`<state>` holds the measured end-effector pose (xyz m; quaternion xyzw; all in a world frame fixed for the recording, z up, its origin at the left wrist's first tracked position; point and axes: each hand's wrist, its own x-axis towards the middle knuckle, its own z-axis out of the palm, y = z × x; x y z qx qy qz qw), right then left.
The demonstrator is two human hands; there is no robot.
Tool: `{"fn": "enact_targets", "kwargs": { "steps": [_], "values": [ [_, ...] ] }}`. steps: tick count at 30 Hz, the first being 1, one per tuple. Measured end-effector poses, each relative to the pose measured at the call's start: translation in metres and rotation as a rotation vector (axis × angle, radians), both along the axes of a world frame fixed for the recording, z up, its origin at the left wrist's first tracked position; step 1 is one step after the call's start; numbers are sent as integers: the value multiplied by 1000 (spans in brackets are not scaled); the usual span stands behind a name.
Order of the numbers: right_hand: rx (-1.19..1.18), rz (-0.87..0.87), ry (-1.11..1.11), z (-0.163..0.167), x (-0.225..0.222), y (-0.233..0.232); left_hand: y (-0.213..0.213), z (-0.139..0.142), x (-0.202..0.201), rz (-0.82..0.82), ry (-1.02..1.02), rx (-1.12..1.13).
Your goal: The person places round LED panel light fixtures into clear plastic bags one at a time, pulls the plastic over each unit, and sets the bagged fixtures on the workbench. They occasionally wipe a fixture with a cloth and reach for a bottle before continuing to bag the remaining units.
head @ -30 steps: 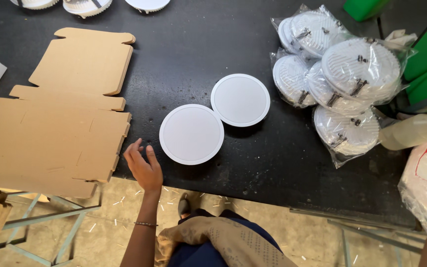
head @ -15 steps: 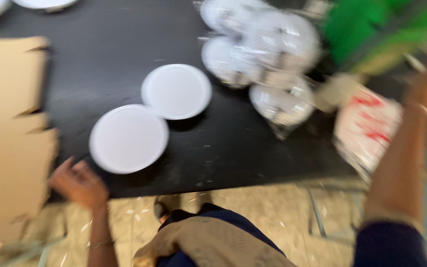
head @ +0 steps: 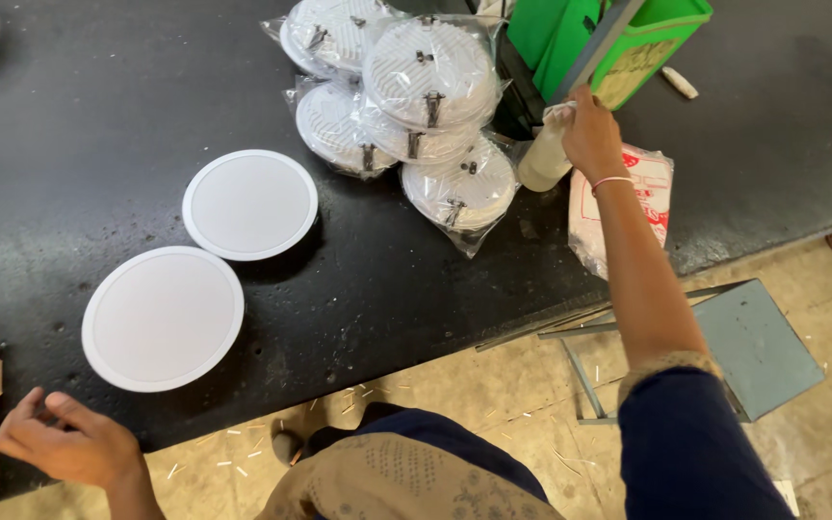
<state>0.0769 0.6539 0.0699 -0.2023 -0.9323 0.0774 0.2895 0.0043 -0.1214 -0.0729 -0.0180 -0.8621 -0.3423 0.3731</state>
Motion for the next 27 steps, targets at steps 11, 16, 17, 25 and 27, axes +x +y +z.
{"fn": "enact_targets", "kwargs": {
  "steps": [11,16,17,25,27],
  "values": [
    [202,-92,-92,10,14,1,-12,-17,-1,14,-32,29],
    [32,-6,256,53,66,60,-10,-10,-2,25,-35,-22],
    [-236,-103,357,61,79,69,-11,-7,-2,27,-29,-23],
    [-2075,343,1267,-13,130,53,6,29,-9,115,19,38],
    [-2146,239,1303,-28,121,42,7,38,-6,124,-11,67]
  ]
}}
